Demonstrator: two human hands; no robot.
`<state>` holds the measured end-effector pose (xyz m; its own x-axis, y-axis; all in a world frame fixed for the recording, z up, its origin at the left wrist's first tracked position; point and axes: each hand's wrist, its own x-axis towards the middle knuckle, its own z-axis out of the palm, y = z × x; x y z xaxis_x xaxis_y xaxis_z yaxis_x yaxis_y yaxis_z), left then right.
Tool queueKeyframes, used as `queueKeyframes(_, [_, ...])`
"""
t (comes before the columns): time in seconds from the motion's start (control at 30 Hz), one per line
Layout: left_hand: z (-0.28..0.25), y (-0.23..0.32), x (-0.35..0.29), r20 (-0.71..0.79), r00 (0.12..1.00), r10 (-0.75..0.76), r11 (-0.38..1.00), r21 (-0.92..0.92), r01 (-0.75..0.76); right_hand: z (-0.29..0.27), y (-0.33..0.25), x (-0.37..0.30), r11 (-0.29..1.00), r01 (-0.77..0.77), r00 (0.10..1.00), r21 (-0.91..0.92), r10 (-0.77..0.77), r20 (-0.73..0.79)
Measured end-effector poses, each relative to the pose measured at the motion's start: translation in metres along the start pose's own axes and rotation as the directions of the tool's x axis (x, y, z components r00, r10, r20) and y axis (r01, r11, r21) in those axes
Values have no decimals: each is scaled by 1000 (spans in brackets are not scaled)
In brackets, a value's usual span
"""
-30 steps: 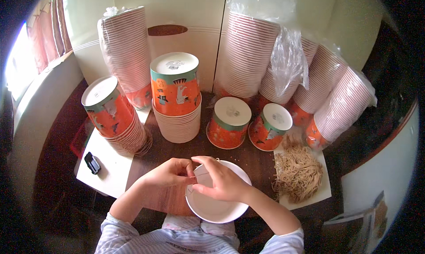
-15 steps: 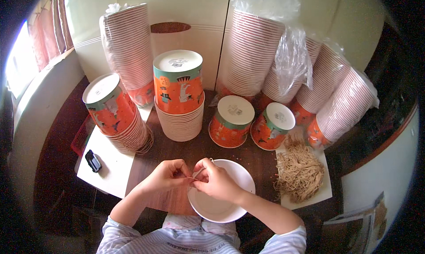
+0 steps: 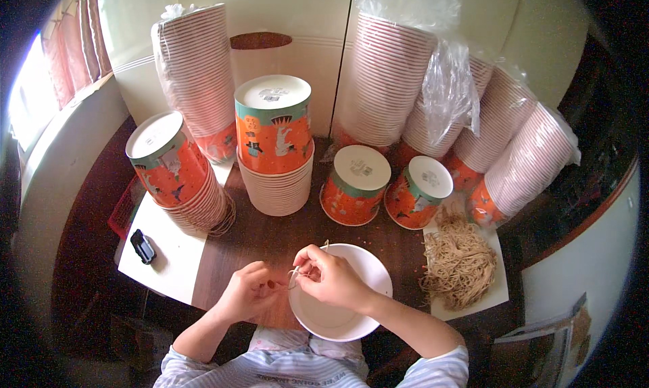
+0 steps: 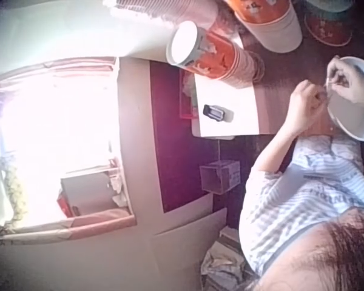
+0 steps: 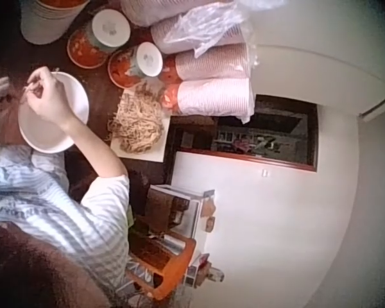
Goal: Assembling paper buckets by threading and knotting string handles through pre-punched holes.
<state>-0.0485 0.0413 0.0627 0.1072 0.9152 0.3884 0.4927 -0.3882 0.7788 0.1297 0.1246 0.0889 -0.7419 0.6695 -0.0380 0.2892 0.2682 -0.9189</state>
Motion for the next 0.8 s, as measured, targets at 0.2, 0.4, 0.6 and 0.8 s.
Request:
queueKeyframes(0.2, [7, 1, 2, 7, 998, 68, 975, 209, -68, 0, -3, 1, 1000, 10, 1000, 1, -10, 15])
queueKeyframes(0.4, [5, 1, 4, 0, 987, 159, 939, 309, -151, -2, 0, 1, 999, 30, 999, -10, -30, 23])
queueKeyframes(0.6, [7, 7, 8, -24, 994, 108, 953, 288, -97, 0, 1, 4, 997, 41, 999, -63, -40, 16])
queueKeyframes(0.8, [11, 2, 9, -7, 994, 110, 949, 298, -102, -2, -1, 3, 999, 23, 1000, -48, -22, 12])
